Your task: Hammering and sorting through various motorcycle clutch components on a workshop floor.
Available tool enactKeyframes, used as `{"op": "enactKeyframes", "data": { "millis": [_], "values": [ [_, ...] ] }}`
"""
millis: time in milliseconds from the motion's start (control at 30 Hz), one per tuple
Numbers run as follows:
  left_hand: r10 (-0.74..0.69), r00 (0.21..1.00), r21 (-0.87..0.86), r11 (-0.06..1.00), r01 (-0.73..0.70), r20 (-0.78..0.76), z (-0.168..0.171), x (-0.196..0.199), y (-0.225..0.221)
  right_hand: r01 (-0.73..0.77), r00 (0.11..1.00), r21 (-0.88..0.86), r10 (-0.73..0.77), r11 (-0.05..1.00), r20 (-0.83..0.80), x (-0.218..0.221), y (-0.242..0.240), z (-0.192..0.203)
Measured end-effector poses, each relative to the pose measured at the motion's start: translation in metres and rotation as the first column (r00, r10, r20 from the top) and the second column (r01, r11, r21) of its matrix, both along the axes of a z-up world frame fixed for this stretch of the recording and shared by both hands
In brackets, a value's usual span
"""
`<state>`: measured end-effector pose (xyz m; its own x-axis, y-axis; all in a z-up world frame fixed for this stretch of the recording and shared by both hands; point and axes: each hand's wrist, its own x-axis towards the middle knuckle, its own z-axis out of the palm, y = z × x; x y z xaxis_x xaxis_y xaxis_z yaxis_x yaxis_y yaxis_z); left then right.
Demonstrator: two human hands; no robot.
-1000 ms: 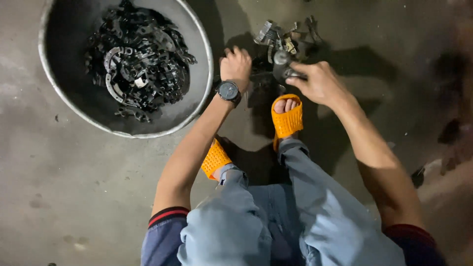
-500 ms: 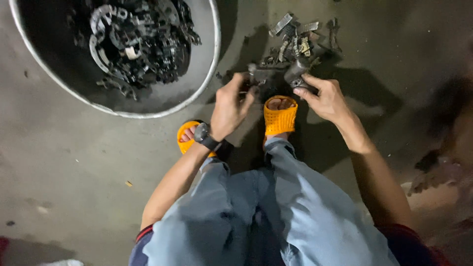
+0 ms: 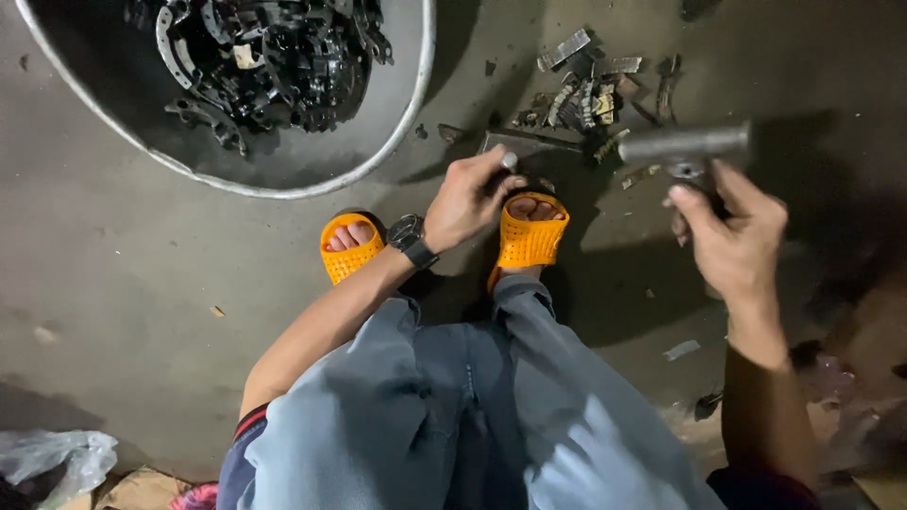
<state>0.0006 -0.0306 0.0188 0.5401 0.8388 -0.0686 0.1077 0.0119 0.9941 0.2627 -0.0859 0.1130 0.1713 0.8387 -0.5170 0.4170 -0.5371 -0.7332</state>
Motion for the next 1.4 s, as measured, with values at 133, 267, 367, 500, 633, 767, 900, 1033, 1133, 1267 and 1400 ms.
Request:
{"op": "enactKeyframes", "data": {
  "millis": [133, 267, 367, 500, 633, 767, 900, 1033, 1133, 1267, 1400],
  "values": [
    [-0.110, 0.993, -0.006, 0.994, 0.110, 0.039, -0.003, 0.004, -0.002, 0.012, 1.000, 0.076, -0.010, 0.997, -0.021, 0.000, -0.007, 0.013],
    [-0.130, 0.991, 0.018, 0.991, 0.129, 0.023, -0.005, 0.004, -0.004, 0.039, 0.999, 0.041, -0.039, 0.998, -0.017, -0.009, -0.006, 0.023],
    [-0.148, 0.989, -0.008, 0.989, 0.149, 0.024, -0.007, 0.003, -0.005, 0.021, 1.000, 0.050, -0.021, 0.999, 0.000, -0.012, -0.007, 0.021],
    [-0.148, 0.989, -0.008, 0.989, 0.148, 0.033, -0.010, 0.001, -0.006, 0.039, 0.998, 0.049, -0.036, 0.998, -0.054, -0.017, -0.006, 0.021],
    [-0.249, 0.968, 0.011, 0.969, 0.249, 0.011, -0.004, 0.003, -0.004, -0.010, 0.999, 0.069, 0.012, 0.998, -0.031, -0.026, 0.003, 0.031],
    [-0.296, 0.955, 0.061, 0.953, 0.296, -0.011, -0.002, 0.005, -0.005, -0.116, 0.993, 0.143, 0.115, 0.983, 0.014, -0.034, 0.011, 0.043],
    [-0.277, 0.961, 0.039, 0.960, 0.277, -0.005, -0.005, 0.003, -0.004, -0.135, 0.991, 0.162, 0.135, 0.977, 0.015, -0.040, 0.017, 0.049],
    [-0.269, 0.963, 0.033, 0.962, 0.269, -0.004, -0.010, 0.002, -0.008, -0.129, 0.992, 0.143, 0.130, 0.981, 0.001, -0.040, 0.015, 0.044],
    [-0.268, 0.963, 0.039, 0.963, 0.268, -0.019, -0.011, 0.002, -0.008, -0.121, 0.991, 0.138, 0.126, 0.983, -0.032, -0.041, 0.015, 0.044],
    [-0.271, 0.963, 0.027, 0.962, 0.271, -0.001, -0.010, 0.002, -0.009, -0.091, 0.995, 0.092, 0.093, 0.992, -0.019, -0.043, 0.015, 0.045],
    [-0.276, 0.961, 0.034, 0.960, 0.277, -0.014, -0.013, 0.001, -0.010, -0.082, 0.997, 0.061, 0.081, 0.995, 0.012, -0.044, 0.015, 0.044]
  ]
}}
